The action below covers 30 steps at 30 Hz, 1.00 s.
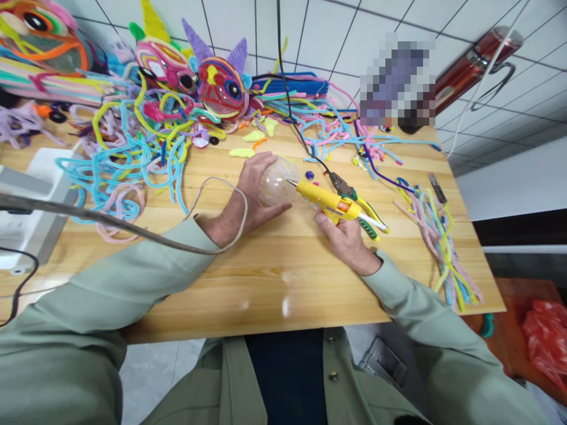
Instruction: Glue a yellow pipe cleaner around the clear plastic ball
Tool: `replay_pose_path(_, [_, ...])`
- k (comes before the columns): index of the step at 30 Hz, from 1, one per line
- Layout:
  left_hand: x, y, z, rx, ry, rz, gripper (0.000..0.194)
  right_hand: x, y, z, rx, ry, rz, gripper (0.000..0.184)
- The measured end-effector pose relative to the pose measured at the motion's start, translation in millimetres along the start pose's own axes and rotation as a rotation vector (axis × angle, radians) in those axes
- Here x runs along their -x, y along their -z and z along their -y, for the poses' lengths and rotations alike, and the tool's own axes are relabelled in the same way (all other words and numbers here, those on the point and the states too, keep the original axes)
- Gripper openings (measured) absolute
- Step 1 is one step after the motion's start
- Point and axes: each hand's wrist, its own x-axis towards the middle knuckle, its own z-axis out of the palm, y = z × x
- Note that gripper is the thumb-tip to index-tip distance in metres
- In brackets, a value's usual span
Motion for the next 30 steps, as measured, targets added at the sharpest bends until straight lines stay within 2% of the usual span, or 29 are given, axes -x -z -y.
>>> replay_pose_path(4, [-0.3,-0.7,-0.1,0.003,0.027,-0.014,0.104,-0.1,-1.1,2.5,-0.161,0.018,-0.074,0.05])
replay_pose_path(8, [0.7,-2.1,-0.9,0.062,0.007,-0.047,0.098,-8.8,9.1,19.2,-0.361,-0.023,-0.101,0.051])
replay_pose_path(11, [2.0,-2.7,-2.0,0.074,-0.003,-0.067,0.094,-20.1,32.0,34.0,-0.364,-0.028,-0.203,0.051])
replay_pose_path(15, [2.4,-1.9,-3.7,-0.001,-0.01,-0.065,0.089,-32.2,78.2,38.9,-0.356,-0.059,-0.342,0.048])
replay_pose_path(18, [1.9,-0.7,-4.1,-0.005,0.03,-0.054,0.089,-37.2,108.2,28.9,-0.406,-0.108,-0.42,0.041])
replay_pose_path(20, [1.7,-0.4,-3.5,0.016,0.055,-0.04,0.092,-41.0,119.6,17.5,-0.49,-0.161,-0.464,0.037])
replay_pose_path(25, [2.8,-2.4,-1.8,0.096,0.046,-0.077,0.094,-59.4,131.4,-14.5,-0.702,-0.281,-0.583,0.025])
replay_pose_path(30, [2.7,-5.4,-2.8,0.051,0.028,-0.107,0.093,-80.4,149.8,-28.1,-0.734,-0.348,-0.687,0.02])
